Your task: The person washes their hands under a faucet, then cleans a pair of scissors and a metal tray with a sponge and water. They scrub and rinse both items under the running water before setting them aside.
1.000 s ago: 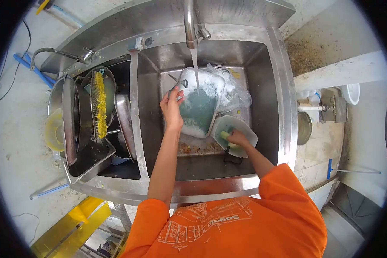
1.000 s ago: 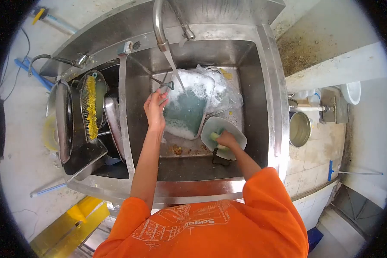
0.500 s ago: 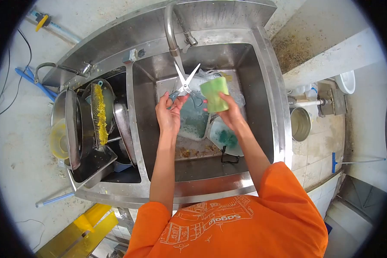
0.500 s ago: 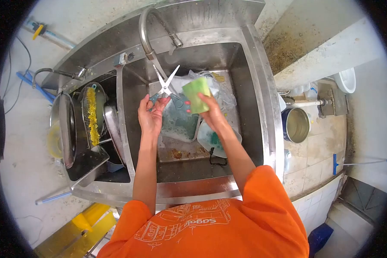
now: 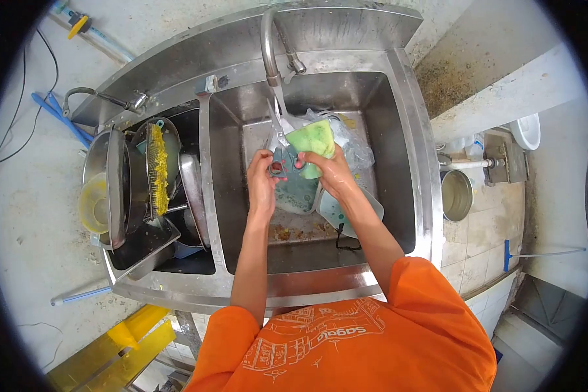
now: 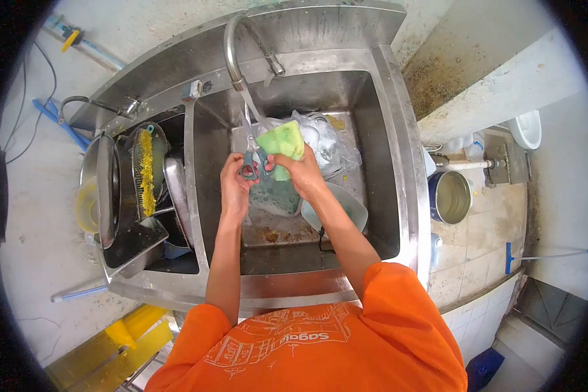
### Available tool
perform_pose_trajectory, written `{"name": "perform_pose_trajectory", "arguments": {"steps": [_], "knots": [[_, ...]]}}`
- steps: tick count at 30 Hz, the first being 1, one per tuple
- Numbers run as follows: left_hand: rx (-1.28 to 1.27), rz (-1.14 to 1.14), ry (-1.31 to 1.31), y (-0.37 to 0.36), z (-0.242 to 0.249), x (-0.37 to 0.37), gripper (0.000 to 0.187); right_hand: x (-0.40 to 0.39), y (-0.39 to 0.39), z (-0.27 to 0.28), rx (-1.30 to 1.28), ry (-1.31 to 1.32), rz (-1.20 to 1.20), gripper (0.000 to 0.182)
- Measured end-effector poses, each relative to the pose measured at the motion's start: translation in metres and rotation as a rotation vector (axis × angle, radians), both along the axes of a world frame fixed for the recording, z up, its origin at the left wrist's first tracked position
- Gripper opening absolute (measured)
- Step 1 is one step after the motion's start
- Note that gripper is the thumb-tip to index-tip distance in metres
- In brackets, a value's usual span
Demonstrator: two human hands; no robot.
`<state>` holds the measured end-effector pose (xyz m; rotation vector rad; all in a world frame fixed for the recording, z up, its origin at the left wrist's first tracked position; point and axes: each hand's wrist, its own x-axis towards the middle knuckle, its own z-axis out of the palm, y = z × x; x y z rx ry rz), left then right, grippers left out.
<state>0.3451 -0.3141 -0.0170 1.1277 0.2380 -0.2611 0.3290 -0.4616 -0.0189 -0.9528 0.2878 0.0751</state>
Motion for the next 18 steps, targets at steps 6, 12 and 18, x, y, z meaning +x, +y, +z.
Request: {"name": "perform_pose_trajectory", "arguments": {"steps": [6,12,18], "knots": [[0.329,-0.14,-0.048,-0.002,0.029,0.01,0.02,0.005,0.003,0.009,-0.025,0.08,0.049,0.024],[0.716,0.136,-0.391,-0.003,-0.005,0.019,0.018,-0.001,0.017,0.029,-0.38,-0.034,-0.371,0.024],[0.746,0.166,-0.484,-0.02,0.009,0.008,0.018,-0.001,0.04,0.038,-1.136,-0.273,-0.45,0.019]]}}
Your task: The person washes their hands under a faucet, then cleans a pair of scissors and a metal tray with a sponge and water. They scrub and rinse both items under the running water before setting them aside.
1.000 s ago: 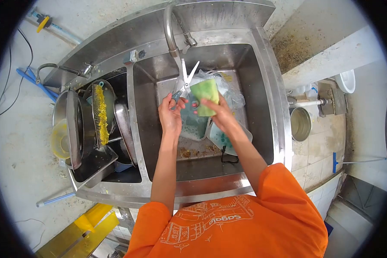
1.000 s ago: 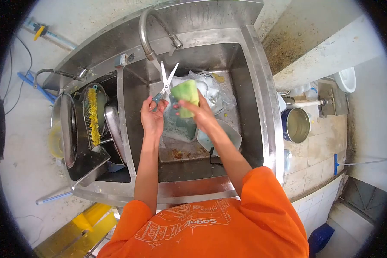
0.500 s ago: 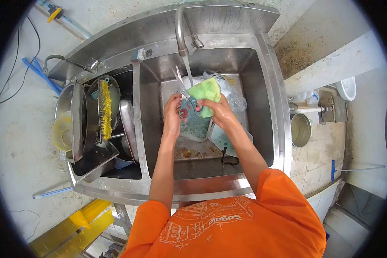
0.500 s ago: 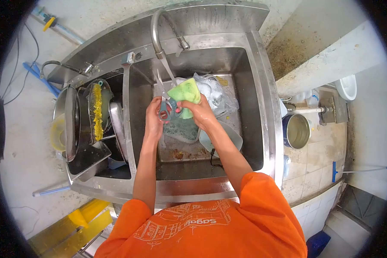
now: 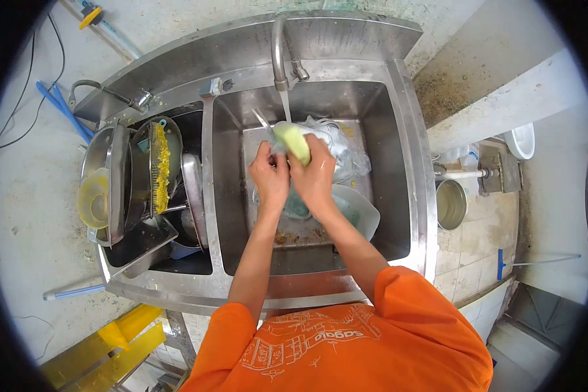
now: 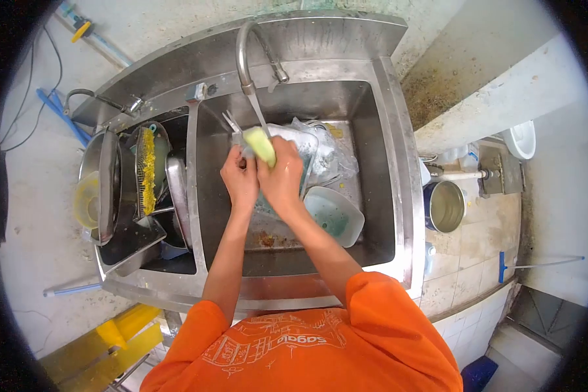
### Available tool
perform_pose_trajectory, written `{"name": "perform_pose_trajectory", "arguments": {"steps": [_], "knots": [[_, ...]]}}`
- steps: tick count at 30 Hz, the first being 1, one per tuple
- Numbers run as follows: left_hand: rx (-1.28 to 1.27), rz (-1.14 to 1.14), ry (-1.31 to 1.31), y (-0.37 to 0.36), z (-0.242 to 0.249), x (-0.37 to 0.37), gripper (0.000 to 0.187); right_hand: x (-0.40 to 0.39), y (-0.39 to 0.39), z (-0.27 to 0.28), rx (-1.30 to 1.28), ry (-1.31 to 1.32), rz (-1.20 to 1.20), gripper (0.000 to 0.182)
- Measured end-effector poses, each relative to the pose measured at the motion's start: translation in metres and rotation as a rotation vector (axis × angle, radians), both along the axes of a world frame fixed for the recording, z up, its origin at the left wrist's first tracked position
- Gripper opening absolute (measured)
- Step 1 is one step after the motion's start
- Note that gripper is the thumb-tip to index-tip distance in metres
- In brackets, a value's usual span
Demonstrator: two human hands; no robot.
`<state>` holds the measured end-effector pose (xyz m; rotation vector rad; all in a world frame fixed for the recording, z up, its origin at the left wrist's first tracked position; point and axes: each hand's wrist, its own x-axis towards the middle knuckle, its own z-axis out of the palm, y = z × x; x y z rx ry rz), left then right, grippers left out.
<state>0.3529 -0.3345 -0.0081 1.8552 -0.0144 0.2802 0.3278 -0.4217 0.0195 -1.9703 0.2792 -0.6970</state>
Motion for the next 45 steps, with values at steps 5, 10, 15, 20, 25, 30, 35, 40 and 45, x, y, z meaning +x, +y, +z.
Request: {"name": "perform_pose_trajectory", "arguments": {"steps": [5,10,15,20,25,30,35,40,45], "knots": [[0.012,0.024,0.025,0.013,-0.031,-0.007,0.016,-0.016,-0.006,-0.023,-0.072,0.211,0.117,0.013],[-0.116,0.053,0.048,0.008,-0.024,-0.011,0.015,-0.004,-0.014,0.003,0.075,0.174,0.014,0.013],[-0.079,0.067,-0.025,0.005,-0.02,0.002,0.018,-0.003,0.005,-0.018,-0.061,0.138,0.075,0.012],[-0.109,0.02,0.013,0.007,-0.027,0.003,0.015,-0.011,-0.008,-0.015,0.059,0.326,0.064,0.012],[-0.143,-0.077,-0.008,-0.006,-0.035,0.005,0.016,0.004,-0.018,-0.027,-0.039,0.195,-0.015,0.018],[-0.296,-0.041,0.014,-0.016,-0.034,0.027,0.018,-0.067,-0.066,-0.053,-0.056,0.475,0.002,0.023],[-0.479,-0.209,0.317,-0.034,-0.04,0.062,0.015,-0.132,-0.108,-0.075,-0.021,0.585,0.026,0.027],[-0.604,-0.21,0.304,-0.049,-0.053,0.056,0.011,-0.154,-0.117,-0.075,0.063,0.657,0.015,0.027],[-0.611,-0.169,0.361,-0.046,-0.06,0.017,0.01,-0.157,-0.113,-0.081,0.171,0.648,0.018,0.025]]}}
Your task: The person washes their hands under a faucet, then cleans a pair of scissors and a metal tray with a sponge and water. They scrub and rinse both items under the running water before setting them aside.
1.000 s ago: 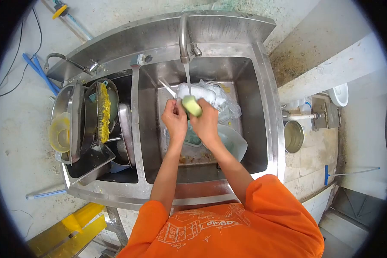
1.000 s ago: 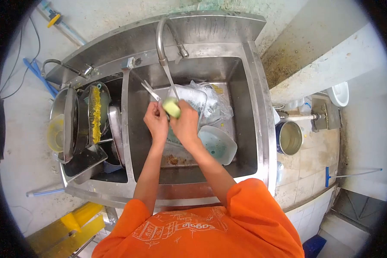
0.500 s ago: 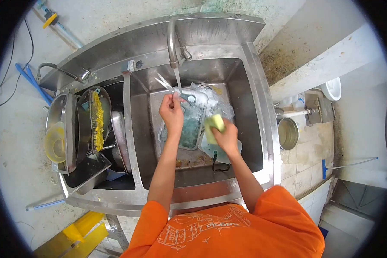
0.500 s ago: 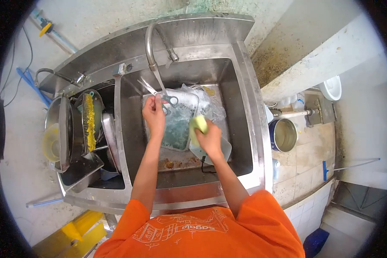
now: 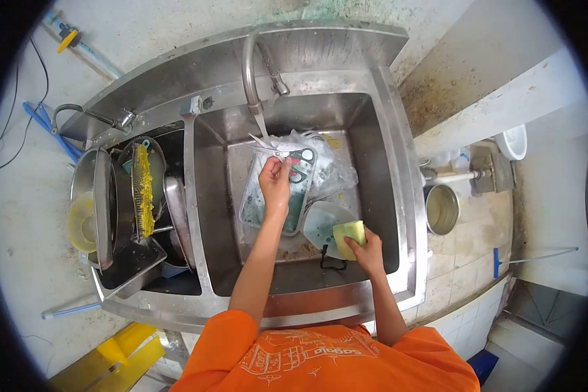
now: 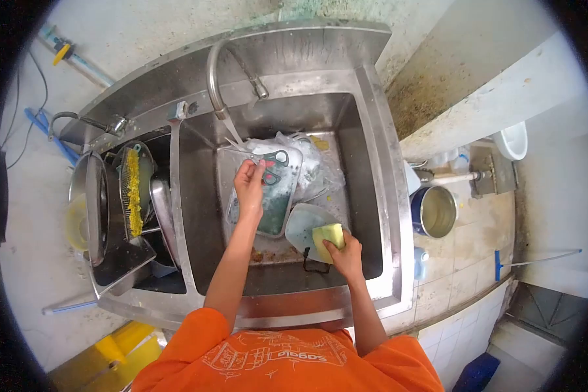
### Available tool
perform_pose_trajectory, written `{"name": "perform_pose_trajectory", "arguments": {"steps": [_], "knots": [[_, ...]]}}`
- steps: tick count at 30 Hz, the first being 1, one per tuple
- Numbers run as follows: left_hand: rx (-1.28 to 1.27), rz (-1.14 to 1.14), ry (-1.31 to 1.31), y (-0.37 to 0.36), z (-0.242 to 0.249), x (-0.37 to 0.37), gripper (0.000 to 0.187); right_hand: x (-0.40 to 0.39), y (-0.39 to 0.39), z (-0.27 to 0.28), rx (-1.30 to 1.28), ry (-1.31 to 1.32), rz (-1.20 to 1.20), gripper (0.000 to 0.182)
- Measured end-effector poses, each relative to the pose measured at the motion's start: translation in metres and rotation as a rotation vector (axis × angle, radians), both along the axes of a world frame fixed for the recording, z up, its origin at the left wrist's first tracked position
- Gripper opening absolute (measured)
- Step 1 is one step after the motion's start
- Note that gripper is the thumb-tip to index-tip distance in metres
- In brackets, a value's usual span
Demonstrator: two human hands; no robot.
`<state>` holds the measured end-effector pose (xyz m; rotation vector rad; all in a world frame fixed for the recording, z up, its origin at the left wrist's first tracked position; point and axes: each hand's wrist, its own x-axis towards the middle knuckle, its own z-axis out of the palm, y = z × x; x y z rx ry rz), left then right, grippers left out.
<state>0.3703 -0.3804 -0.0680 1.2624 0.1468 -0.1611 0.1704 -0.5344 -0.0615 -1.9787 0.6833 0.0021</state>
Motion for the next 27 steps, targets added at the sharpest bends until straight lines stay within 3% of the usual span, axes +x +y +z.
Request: {"name": "perform_pose_trajectory", "arguments": {"steps": [2,9,19,23,27], "knots": [[-0.059,0.048,0.008,0.001,-0.003,-0.006,0.009,-0.001,0.002,-0.004,0.029,0.006,-0.008,0.024],[0.081,0.071,-0.103,0.005,-0.013,0.005,0.007,-0.001,0.0,-0.017,0.046,0.02,-0.006,0.024],[-0.036,0.164,-0.14,0.019,-0.015,0.027,0.005,0.002,0.002,-0.02,0.108,0.0,-0.013,0.022],[0.016,0.223,-0.218,0.014,-0.009,0.025,0.007,0.049,0.015,-0.002,0.157,-0.237,-0.124,0.025],[0.164,0.202,-0.277,0.012,-0.011,0.02,0.008,0.146,0.049,0.039,-0.129,-0.604,-0.09,0.025]]}}
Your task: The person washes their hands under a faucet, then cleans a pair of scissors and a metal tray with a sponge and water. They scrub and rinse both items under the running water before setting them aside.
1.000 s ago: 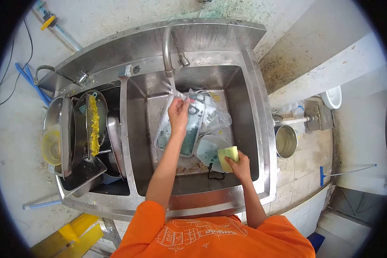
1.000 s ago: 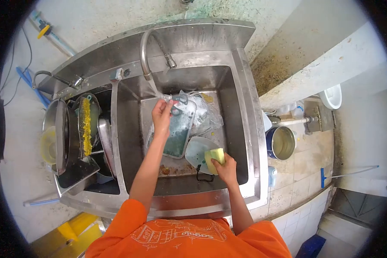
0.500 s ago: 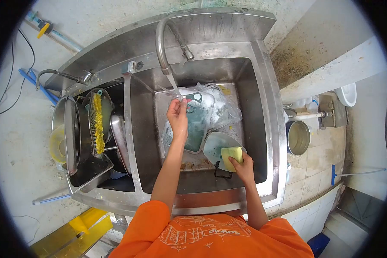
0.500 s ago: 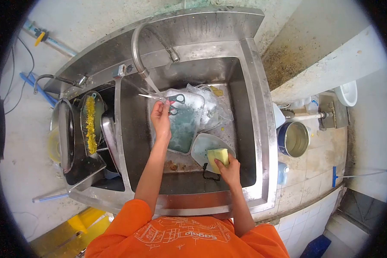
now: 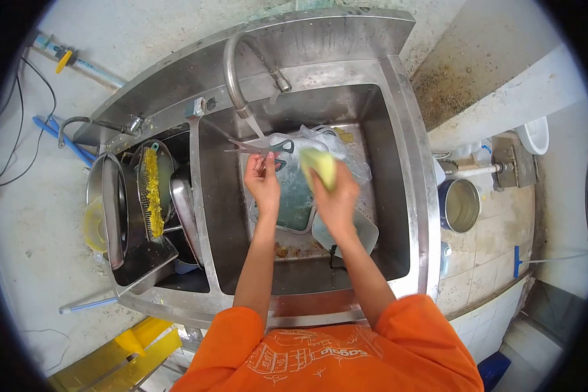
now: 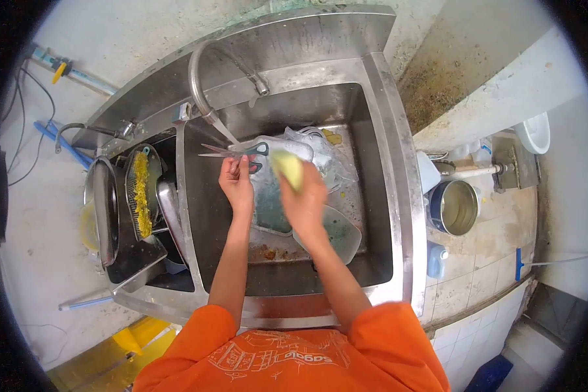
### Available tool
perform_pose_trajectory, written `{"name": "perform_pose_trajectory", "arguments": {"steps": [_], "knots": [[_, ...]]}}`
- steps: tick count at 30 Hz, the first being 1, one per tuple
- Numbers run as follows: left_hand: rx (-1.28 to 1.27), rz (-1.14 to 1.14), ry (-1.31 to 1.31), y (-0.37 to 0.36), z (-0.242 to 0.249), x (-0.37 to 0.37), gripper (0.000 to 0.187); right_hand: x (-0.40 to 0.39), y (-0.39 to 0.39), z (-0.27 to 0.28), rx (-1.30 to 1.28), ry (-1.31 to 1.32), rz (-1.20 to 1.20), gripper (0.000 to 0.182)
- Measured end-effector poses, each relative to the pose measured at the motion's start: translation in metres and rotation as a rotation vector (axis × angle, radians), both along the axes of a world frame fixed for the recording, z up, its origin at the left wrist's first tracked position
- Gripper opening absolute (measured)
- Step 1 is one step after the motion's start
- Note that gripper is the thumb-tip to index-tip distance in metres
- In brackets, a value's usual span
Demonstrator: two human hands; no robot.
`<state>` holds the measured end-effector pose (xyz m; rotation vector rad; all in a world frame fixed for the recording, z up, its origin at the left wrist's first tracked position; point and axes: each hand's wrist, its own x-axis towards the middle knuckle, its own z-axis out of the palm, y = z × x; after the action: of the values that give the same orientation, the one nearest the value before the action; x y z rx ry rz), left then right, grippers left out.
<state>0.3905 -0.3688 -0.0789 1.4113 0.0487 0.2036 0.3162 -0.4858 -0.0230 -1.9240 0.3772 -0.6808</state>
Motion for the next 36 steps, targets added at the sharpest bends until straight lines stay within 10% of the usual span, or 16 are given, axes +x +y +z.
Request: {"name": "perform_pose_trajectory", "arguments": {"steps": [10,13,18,36], "knots": [[0.12,0.071,-0.081,0.023,0.009,0.005,0.012,0.074,0.003,-0.032,-0.116,0.156,-0.009,0.018],[0.151,0.029,-0.044,0.019,0.005,0.003,0.011,0.071,0.03,0.004,-0.084,-0.176,0.126,0.02],[0.011,0.066,0.009,0.03,-0.003,0.003,0.007,0.08,0.008,-0.071,-0.167,0.187,0.044,0.022],[-0.368,-0.417,0.338,-0.097,0.024,0.046,0.019,-0.142,-0.035,-0.027,0.342,0.561,0.045,0.023]]}}
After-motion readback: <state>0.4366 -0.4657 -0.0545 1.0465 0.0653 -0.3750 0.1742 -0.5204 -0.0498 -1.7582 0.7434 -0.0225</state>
